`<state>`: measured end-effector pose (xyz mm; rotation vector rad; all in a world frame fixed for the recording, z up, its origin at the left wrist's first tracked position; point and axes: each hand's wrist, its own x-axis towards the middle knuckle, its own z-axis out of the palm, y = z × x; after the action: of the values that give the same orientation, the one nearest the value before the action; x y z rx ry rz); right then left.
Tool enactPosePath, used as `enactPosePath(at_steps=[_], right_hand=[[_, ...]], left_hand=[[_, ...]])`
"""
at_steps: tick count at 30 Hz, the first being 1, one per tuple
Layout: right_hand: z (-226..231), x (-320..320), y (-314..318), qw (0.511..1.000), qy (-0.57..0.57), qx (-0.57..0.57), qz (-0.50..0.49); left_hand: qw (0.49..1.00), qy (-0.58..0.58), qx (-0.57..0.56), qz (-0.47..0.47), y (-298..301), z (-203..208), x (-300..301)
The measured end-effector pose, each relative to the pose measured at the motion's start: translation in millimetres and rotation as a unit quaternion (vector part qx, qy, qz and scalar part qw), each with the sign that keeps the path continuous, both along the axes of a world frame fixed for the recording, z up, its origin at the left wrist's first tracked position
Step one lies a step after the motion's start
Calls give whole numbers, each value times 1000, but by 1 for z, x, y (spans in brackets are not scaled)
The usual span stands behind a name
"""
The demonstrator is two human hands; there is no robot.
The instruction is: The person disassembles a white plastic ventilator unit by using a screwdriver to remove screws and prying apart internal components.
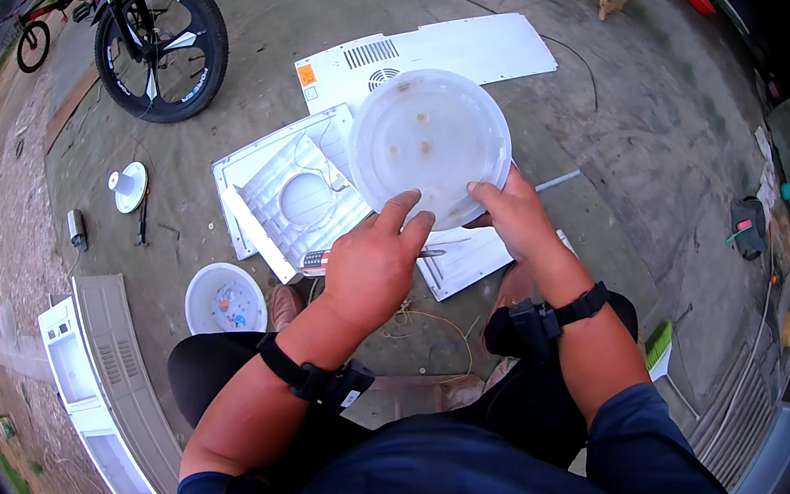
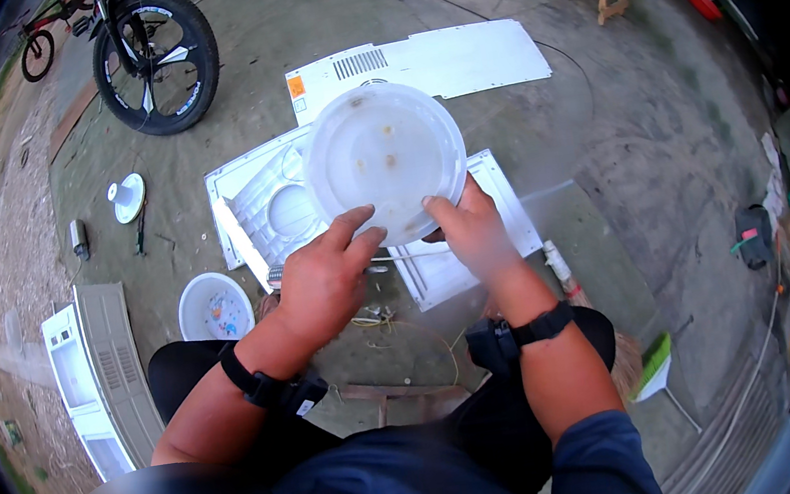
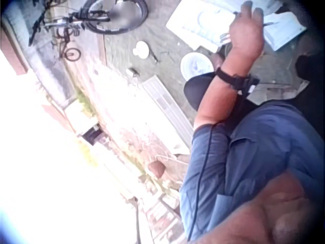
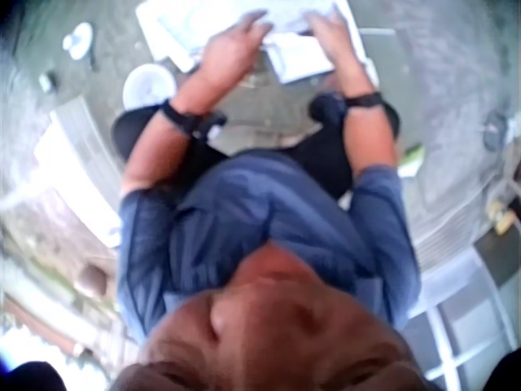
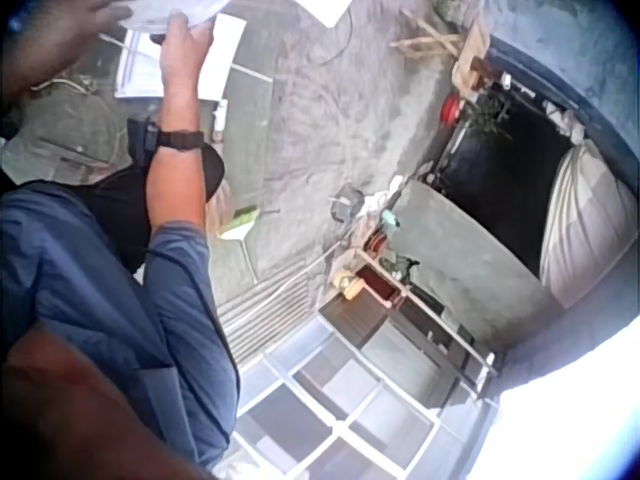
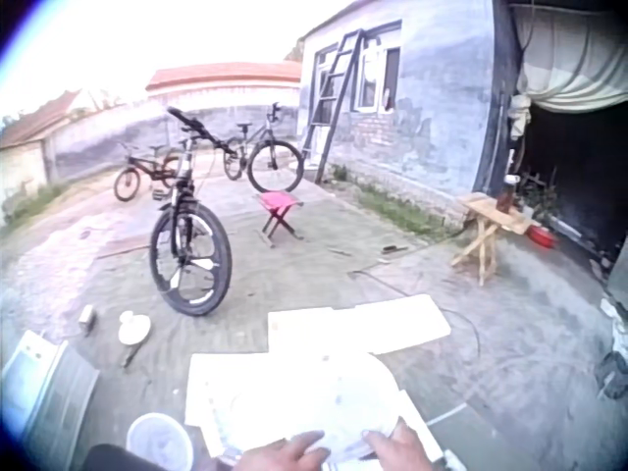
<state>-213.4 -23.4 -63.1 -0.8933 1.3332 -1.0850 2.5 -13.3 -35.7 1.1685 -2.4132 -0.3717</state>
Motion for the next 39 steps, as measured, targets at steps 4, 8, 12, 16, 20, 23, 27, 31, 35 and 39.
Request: enactPosePath(at_steps=[4,8,12,16,20,23,27,31,35,39], right_hand=[[2,-4,-3,998,-46,-26,-21],[7,-6,-3,999,-36,-33,-19],[11,-5,-3,999,-27,-31,-23],[7,-4,-3,998,-14,-55,-33],[-3,-7,-3,996,22,-83,-10],[-2,-5,0,995,35,-89,4],[1,-3,1,994,42,-101,14],[0,-3,1,992,53,-115,15],[0,-3,1,991,62,-119,14],[0,-3,1,990,55,-125,15]], left_hand=[[991,123,38,32,0,11,0],[962,245,85,89,-8,3,7],[852,389,289,198,-15,7,7],[774,439,392,235,-19,9,7],[726,442,472,231,-20,5,7],[719,453,482,213,-19,6,6],[725,452,477,206,-19,2,9],[726,450,475,212,-19,5,7],[726,453,472,211,-20,4,8],[732,448,468,210,-20,6,7]])
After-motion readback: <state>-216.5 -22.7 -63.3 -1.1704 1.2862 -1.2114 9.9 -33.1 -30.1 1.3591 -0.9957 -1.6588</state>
